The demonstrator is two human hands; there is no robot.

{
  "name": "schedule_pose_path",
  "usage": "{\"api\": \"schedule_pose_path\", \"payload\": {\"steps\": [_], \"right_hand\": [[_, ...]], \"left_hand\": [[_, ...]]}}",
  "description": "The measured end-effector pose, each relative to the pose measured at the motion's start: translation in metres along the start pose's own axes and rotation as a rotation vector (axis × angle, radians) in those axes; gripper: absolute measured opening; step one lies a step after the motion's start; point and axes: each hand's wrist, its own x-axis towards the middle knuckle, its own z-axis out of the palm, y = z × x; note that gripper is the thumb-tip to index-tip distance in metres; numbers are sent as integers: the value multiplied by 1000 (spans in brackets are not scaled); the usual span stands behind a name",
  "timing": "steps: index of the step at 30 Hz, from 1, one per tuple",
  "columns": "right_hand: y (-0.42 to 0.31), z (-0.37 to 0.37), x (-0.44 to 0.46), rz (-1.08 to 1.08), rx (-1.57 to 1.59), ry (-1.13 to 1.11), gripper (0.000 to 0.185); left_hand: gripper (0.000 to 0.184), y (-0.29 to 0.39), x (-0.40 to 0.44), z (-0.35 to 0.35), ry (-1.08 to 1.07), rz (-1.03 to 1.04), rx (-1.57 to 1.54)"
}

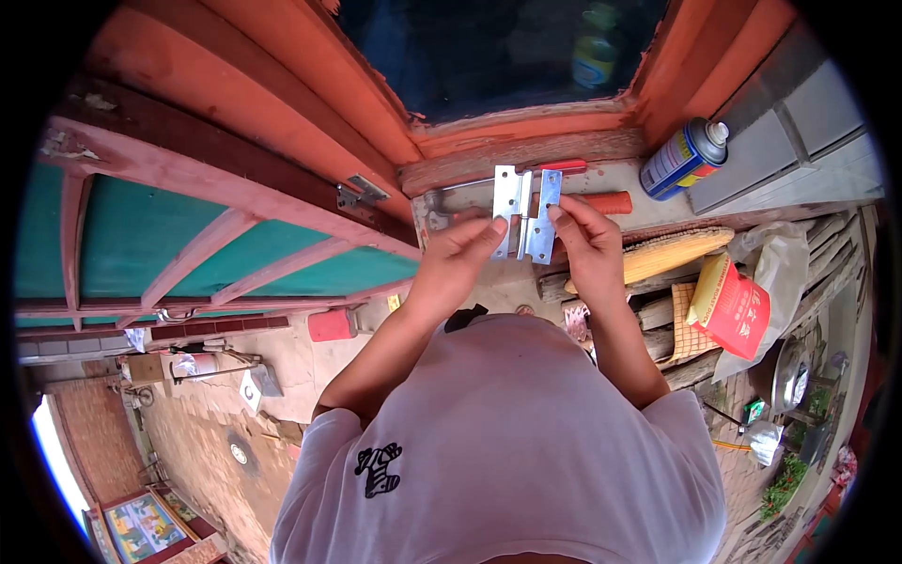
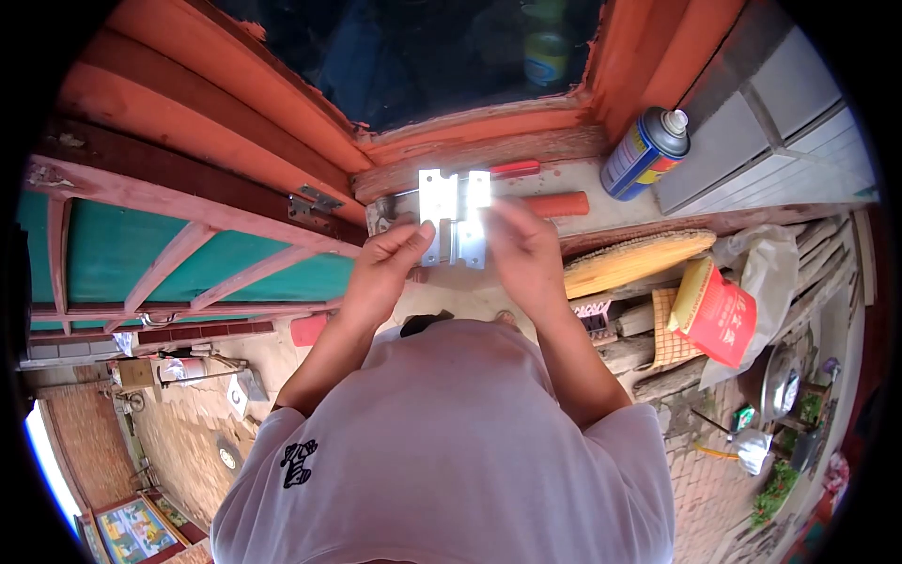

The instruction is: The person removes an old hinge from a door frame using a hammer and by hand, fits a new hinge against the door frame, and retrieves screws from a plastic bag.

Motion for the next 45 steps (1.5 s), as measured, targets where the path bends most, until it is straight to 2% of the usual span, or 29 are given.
{"api": "schedule_pose_path", "payload": {"steps": [3,6,9,10,12,13,16,20,23,26,27,30,31,33,35,38,41,45], "right_hand": [[-3,-1,-1,-18,28,2,19],[-3,-1,-5,-78,43,24,19],[-1,0,-5,-49,102,142,18],[-10,5,-7,-28,233,123,18],[-13,12,-9,-122,305,113,19],[-13,17,-9,-105,350,148,19],[-9,22,-13,-21,378,167,22],[-22,23,-13,35,337,46,31],[-26,10,-9,116,255,-69,35],[-15,4,-9,221,90,-206,28],[-12,3,-8,221,91,-249,21],[-9,18,-7,116,214,-134,17],[-14,26,-5,101,308,-87,15],[-14,34,1,53,375,-61,14],[-12,38,6,21,380,-38,13],[-6,44,7,3,286,-12,14],[-7,41,11,-11,80,-117,14],[-17,60,10,-9,44,-159,12]], "left_hand": [[24,7,-4,-2,-78,-102,60],[22,16,-9,10,-21,122,-16],[33,-1,-4,7,-59,305,17],[34,1,-3,10,-60,301,-25],[37,6,-1,14,-59,291,-111],[35,3,2,18,8,338,-211],[35,8,3,12,-21,313,-242],[29,23,4,-7,23,348,186],[25,67,-1,-32,-206,306,486],[26,92,2,-43,-391,324,616],[29,98,4,-41,-372,323,626],[32,78,14,-34,-147,481,274],[36,74,13,-25,-35,446,95],[30,59,8,-19,26,309,205],[22,38,6,-9,97,382,200],[22,39,-1,-9,263,396,242],[17,43,-8,-25,305,532,388],[15,49,-22,-43,311,513,373]]}}
